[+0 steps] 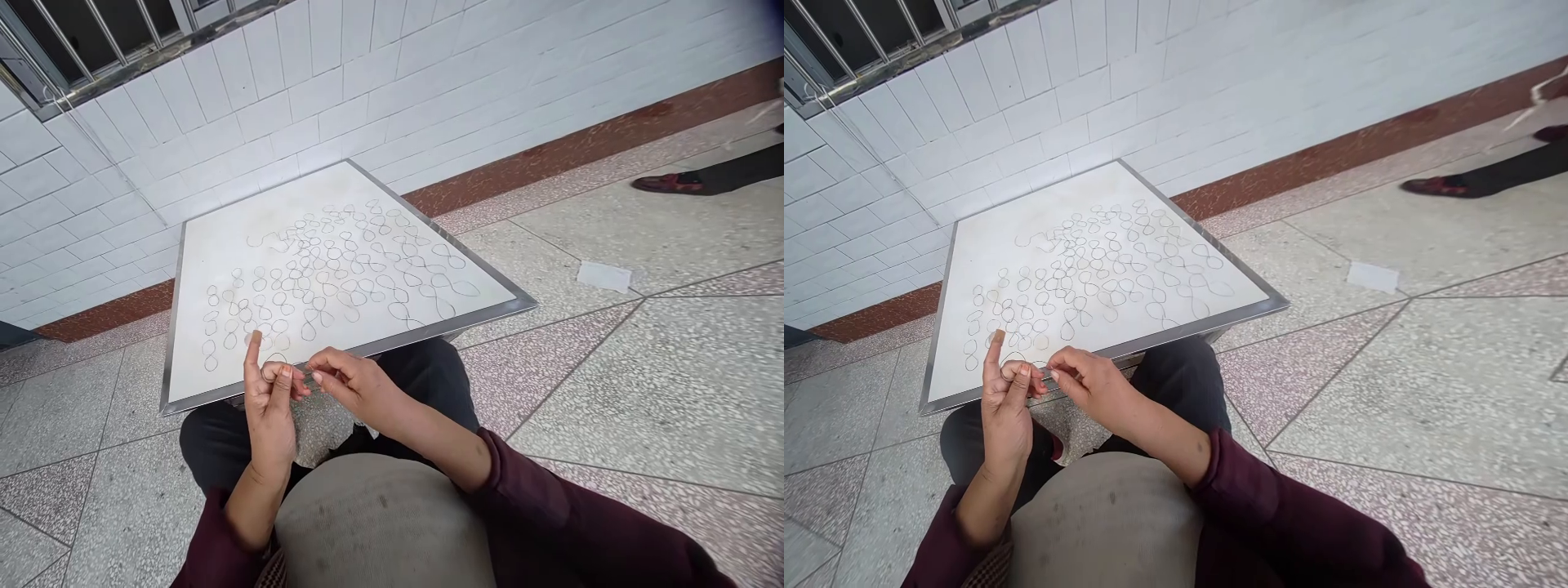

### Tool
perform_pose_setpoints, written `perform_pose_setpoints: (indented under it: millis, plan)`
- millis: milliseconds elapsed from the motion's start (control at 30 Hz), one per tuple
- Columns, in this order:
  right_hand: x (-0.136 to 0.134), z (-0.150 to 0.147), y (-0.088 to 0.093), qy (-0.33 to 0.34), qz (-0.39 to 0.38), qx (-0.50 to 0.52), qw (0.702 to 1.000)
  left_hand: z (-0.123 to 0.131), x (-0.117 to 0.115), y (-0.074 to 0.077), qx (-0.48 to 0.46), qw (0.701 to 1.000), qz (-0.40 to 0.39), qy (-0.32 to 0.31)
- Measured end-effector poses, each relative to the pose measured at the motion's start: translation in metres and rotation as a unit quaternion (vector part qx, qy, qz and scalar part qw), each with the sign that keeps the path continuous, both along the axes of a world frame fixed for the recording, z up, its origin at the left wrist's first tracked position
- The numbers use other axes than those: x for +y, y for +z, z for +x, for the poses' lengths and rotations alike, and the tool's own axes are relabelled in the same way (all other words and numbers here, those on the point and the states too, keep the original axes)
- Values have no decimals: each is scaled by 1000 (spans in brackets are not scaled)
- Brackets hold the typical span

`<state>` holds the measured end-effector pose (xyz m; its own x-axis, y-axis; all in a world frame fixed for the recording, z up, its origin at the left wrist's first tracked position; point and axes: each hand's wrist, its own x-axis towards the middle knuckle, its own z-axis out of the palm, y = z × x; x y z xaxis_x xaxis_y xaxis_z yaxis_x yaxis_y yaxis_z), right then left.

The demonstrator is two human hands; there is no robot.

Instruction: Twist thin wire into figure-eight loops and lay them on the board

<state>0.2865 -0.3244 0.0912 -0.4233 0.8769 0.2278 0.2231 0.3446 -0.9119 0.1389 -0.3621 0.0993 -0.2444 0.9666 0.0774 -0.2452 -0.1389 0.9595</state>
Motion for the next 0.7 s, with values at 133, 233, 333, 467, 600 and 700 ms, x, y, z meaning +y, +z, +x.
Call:
perform_pose_setpoints:
  millis: [133, 233, 333, 467, 600, 700]
  plan:
    - [-2, -1, 1, -6, -31, -2, 999, 0, 1, 1, -2, 1000, -6, -2]
    - [-3, -2, -2, -27, -1, 2, 1000, 1, 1, 0, -6, 1000, -14, -11]
    - [-3, -5, -7, -42, 20, 3, 999, 1, 1, -2, -19, 999, -12, -22]
    - [-4, -8, -9, -58, 26, 8, 998, 1, 0, -2, -33, 999, -10, -28]
    - [-5, -7, -4, -36, -28, 21, 999, 0, 0, 0, -29, 999, -16, -25]
    - [-6, -5, -1, -14, -86, 42, 995, -2, 1, 0, -13, 1000, -16, -7]
